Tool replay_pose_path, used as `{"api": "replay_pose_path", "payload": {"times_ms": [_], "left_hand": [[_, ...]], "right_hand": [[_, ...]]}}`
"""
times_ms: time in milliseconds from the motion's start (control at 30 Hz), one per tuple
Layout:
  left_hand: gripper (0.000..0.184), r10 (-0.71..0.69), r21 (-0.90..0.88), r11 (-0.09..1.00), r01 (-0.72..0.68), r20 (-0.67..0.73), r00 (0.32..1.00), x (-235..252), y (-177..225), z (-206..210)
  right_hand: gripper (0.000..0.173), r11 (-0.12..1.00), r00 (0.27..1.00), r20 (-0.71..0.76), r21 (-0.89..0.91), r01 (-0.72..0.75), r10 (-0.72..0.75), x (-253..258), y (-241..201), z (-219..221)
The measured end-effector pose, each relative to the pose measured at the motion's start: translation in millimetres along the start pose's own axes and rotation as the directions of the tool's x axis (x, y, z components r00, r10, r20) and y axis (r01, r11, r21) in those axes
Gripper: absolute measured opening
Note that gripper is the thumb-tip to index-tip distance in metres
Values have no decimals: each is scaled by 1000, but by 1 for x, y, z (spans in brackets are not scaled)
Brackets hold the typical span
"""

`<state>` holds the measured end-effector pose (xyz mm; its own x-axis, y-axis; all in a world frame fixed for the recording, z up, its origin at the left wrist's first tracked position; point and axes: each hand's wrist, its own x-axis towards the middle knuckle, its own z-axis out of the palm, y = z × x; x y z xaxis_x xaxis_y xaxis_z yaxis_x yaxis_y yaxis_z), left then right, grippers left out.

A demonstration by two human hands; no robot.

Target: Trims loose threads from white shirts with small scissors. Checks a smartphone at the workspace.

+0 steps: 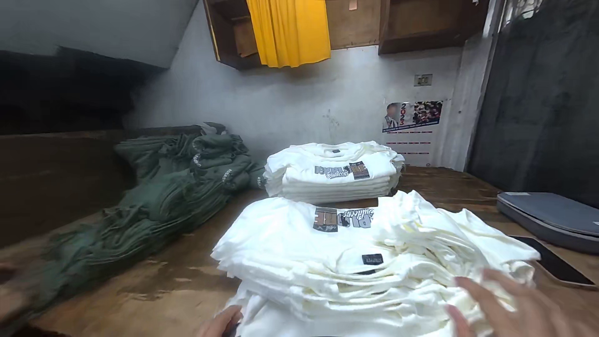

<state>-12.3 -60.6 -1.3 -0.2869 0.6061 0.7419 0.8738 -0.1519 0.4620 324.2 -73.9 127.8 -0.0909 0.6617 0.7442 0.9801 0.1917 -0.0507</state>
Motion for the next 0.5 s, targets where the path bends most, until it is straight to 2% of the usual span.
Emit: {"api": "replay_pose_path", "payload": {"times_ms": [67, 133, 200, 300, 333, 367, 433, 500], "left_hand": [[22, 45, -114, 992, -44, 8, 999, 15, 15, -13], [36, 58, -181, 983, -40, 93, 994, 33, 30, -20], [49, 135, -237, 966, -98, 146, 980, 55, 34, -16], [39, 334, -288, 911, -296, 94, 938, 91, 21, 12], [34, 387, -303, 893, -333, 139, 911, 101, 12, 21], [28, 419, -326, 883, -338, 225, 879, 109, 1, 32], [24, 422, -423, 869, -256, 365, 830, 110, -21, 53], [30, 402, -488, 844, -222, 302, 864, 91, -31, 66]], "right_hand": [[18, 948, 986, -121, 285, 144, -114, 7, -39, 25], [22, 877, 982, -152, 450, 168, -110, 13, -73, 57], [30, 890, 974, -220, 430, 152, -60, 20, -95, 90], [39, 925, 974, -226, 373, 75, 12, 24, -115, 126], [38, 928, 979, -203, 369, 45, 33, 22, -119, 132], [39, 926, 983, -175, 377, 14, 56, 20, -122, 133], [41, 903, 989, -109, 427, -44, 99, 16, -123, 129], [41, 876, 985, -103, 478, -72, 137, 16, -123, 128]]}}
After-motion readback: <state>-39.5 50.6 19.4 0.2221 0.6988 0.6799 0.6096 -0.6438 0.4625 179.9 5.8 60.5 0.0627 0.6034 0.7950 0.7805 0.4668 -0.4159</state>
